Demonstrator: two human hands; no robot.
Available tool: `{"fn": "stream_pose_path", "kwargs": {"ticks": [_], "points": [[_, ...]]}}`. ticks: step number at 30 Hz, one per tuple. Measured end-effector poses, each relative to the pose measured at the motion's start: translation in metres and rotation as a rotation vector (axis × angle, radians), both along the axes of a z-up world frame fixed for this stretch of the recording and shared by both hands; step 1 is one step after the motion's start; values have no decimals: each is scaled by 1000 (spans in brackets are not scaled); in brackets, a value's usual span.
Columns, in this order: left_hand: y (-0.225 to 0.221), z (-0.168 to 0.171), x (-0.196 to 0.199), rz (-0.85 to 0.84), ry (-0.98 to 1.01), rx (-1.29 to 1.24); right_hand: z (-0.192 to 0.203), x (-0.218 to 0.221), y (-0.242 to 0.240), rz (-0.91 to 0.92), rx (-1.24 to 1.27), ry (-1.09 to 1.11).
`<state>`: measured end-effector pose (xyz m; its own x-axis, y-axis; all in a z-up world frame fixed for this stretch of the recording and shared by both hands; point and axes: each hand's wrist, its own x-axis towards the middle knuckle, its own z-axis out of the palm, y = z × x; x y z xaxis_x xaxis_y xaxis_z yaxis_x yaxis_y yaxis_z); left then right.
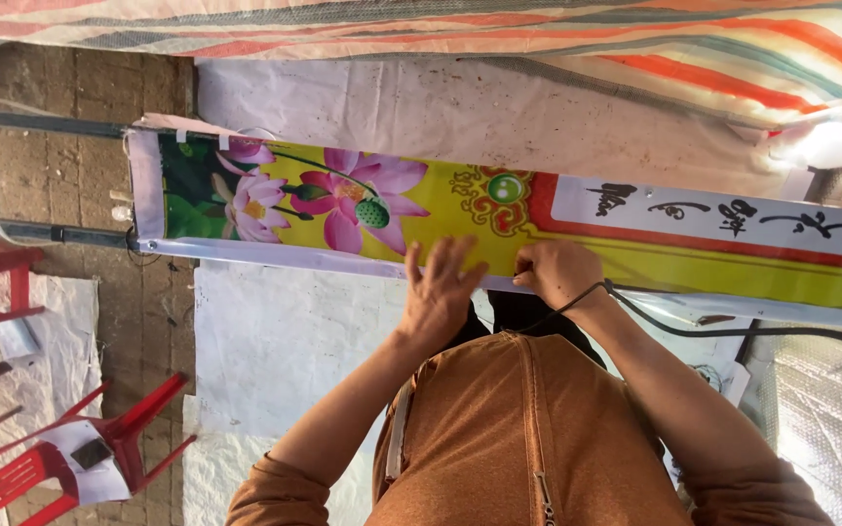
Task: Assembling a decorative sign by heat-sealing a printed banner to a metal frame and installing internal components.
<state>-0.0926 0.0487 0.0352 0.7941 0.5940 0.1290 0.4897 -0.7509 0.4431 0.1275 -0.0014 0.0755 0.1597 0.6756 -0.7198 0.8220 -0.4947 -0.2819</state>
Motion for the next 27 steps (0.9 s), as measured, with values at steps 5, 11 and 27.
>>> {"fn": "stream_pose_path", "kwargs": {"ticks": [5, 11, 27], "points": [[-26, -27, -12, -107, 86, 15, -37, 17, -41, 47, 54, -48], [-32, -19, 0, -131, 134, -19, 1, 26, -37, -41, 109, 50], [-41, -15, 55, -49, -136, 71, 15, 53, -58, 85, 299, 61]]}}
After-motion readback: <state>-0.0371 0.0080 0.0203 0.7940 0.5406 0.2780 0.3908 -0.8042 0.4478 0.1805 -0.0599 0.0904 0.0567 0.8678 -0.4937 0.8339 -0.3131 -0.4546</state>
